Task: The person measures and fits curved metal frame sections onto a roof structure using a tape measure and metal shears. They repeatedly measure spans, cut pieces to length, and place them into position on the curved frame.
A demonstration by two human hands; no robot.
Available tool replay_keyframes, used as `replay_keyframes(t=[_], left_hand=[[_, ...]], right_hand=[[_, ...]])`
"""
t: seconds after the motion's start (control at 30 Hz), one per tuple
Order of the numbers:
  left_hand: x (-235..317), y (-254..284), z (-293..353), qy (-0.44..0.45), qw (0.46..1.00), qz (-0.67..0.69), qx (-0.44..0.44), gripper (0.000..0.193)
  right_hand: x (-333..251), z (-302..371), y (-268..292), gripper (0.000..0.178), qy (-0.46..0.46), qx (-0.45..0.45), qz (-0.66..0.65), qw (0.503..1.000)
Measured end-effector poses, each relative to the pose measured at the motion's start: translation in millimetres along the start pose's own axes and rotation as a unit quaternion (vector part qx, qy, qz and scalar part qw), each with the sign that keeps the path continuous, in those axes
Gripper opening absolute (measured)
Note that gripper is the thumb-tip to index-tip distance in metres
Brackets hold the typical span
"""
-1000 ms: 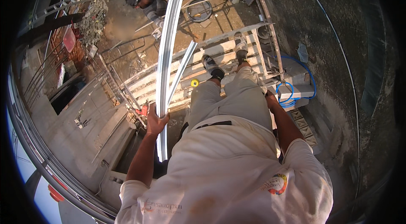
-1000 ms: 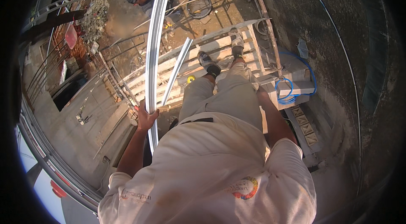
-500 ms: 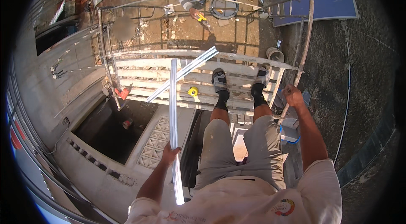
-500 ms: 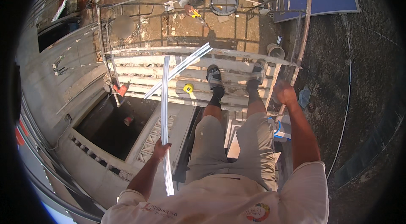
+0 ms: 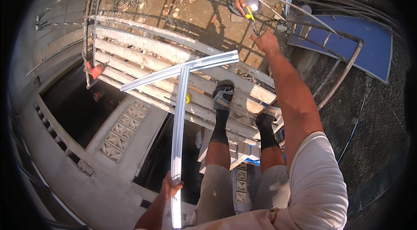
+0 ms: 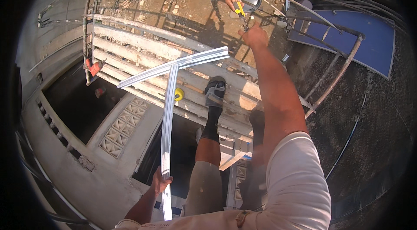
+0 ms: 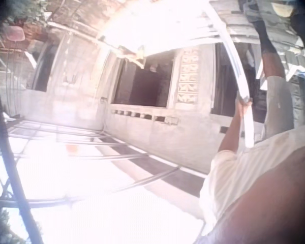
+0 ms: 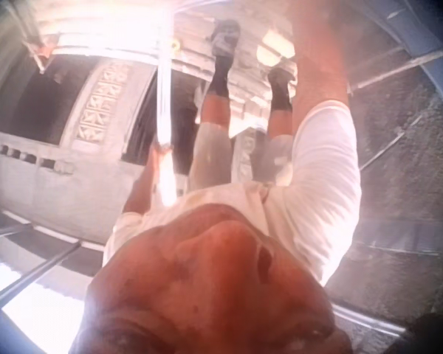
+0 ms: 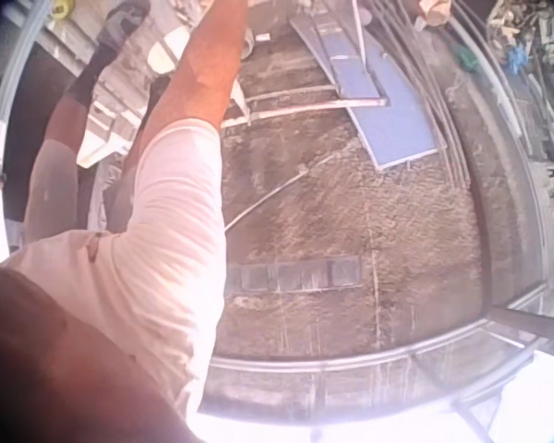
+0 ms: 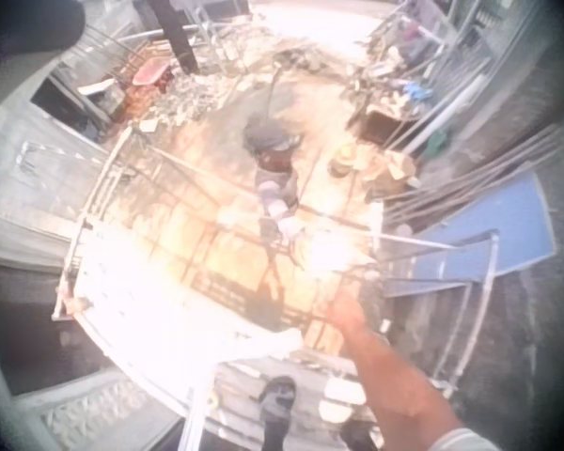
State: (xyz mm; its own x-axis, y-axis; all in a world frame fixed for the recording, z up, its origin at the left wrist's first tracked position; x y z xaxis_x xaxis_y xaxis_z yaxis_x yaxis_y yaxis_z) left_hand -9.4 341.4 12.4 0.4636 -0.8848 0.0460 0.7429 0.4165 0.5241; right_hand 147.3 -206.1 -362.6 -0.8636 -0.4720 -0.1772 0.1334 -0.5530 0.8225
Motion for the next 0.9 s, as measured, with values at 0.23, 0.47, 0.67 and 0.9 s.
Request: replay_keyframes(t=[0.23, 0.47, 0.67, 0.9], left_hand=[[17.9, -17.1, -2.1, -0.043, 0.999, -0.01, -0.025, 0.049], [85.9, 6.8, -24.2, -0.128, 0.986, -0.093, -0.045, 0.052], [229.4, 24.1, -53.1, -0.336, 0.939, -0.056, -0.054, 0.058], [394.5, -24.8, -24.0, -0.384, 0.886, -0.006, -0.261, 0.079]], right_hand=[[4.1, -26.3, -35.5, 0.035, 0.007, 0.004, 0.015, 1.0], [51.3, -7.9, 49.1, 0.037, 0.1, -0.025, 0.023, 0.994], [108.5, 130.7, 195.6, 0.03, 0.273, -0.016, 0.06, 0.96], [152.6, 265.7, 279.9, 0.027, 0.462, 0.034, 0.037, 0.886]])
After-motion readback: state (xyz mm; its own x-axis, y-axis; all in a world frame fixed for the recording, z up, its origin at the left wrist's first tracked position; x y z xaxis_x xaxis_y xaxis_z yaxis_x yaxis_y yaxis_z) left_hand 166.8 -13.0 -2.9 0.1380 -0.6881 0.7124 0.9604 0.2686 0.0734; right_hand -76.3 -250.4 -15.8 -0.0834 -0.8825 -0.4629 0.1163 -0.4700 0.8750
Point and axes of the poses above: each hand's wrist, its own z-axis away from the middle knuckle, its own y-axis out of the back of the hand, x = y × z, the point moved 1 cm from there along -z, towards the middle knuckle, and after that the axes turned 15 degrees about x, right-handed, at the moved point
